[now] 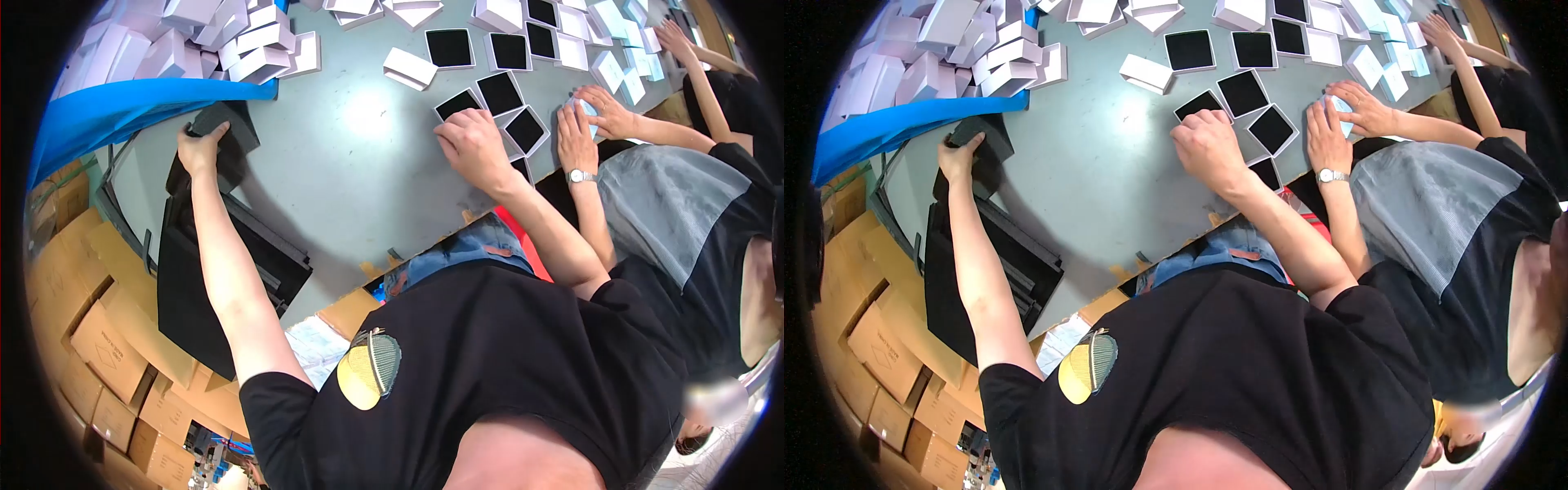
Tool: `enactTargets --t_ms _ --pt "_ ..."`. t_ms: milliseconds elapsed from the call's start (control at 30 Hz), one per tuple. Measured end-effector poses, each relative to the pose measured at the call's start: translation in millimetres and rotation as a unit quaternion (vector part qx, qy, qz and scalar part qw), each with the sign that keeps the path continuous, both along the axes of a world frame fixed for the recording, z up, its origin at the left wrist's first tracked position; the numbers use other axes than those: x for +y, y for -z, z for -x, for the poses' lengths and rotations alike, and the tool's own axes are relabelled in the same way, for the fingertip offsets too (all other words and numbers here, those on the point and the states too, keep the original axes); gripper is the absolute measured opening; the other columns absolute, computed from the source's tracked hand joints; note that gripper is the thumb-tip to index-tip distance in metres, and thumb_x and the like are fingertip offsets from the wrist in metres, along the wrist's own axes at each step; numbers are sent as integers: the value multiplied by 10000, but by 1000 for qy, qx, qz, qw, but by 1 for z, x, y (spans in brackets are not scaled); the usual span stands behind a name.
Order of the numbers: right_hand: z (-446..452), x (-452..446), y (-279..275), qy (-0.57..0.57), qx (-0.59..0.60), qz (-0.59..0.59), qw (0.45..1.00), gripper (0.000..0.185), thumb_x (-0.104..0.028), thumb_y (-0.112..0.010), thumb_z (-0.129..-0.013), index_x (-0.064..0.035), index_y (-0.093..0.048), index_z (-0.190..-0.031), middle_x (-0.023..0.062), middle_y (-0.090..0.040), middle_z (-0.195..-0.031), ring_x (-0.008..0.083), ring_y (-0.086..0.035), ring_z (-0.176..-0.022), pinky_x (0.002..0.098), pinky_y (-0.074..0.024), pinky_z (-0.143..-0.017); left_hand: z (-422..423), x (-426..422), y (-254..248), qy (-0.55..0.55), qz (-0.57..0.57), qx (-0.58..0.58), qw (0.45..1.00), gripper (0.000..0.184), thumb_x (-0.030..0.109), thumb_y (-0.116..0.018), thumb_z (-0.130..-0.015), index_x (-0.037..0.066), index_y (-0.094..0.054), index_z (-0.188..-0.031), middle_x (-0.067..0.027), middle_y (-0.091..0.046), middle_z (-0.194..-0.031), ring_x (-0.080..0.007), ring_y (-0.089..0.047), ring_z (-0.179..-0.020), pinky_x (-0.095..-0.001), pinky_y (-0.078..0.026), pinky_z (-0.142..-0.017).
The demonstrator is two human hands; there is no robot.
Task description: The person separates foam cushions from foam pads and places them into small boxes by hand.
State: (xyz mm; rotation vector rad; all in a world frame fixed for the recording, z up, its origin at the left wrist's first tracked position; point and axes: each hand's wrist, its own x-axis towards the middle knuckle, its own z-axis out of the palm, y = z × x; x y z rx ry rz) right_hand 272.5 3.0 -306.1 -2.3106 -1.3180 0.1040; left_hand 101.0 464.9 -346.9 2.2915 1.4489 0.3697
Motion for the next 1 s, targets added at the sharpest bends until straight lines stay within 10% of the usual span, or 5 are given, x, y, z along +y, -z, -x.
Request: enactTargets --t_ms 200,400,567,667,1000 --pt "20 20 2 -21 48 -122 991 135 -55 -662 -759 -78 -688 -889 68 -643 -939 245 -610 -893 383 -449 -821 15 -181 -14 202 -246 -111 941 427 173 -815 -561 42 -591 -900 -236 -516 -1269 -402 -499 -1154 -542 -394 -945" --pt "33 36 9 -97 96 -84 987 263 20 -603 -746 -52 -661 -992 98 -617 -1101 272 -599 -990 386 -463 -857 12 -331 -3 375 32 -49 925 457 -17 -711 -620 25 -550 -1046 -222 -304 -1520 -442 -277 -1408 -573 -270 -1130" --pt "40 29 15 -118 94 -14 989 203 -88 -700 -743 -36 -632 -928 125 -574 -1214 313 -557 -1109 421 -437 -956 23 -309 -5 299 166 -214 915 740 9 -819 -571 103 -532 -1247 -255 -293 -1516 -439 -358 -1368 -483 -315 -1124" --pt "39 34 5 -168 32 35 985 347 -192 -785 -692 -31 -598 -936 138 -537 -1285 321 -507 -1211 451 -402 -1023 17 -283 -19 341 78 -56 935 870 37 -844 -557 117 -480 -1343 -170 -426 -1453 -341 -433 -1328 -448 -395 -1023" --pt "34 36 35 -128 103 95 982 538 -179 -833 -609 -52 -543 -1043 118 -543 -1247 308 -473 -1243 468 -367 -1041 66 -227 19 316 -36 59 946 412 -56 -545 -712 32 -614 -1108 -127 -630 -1126 -317 -570 -1064 -441 -427 -947"
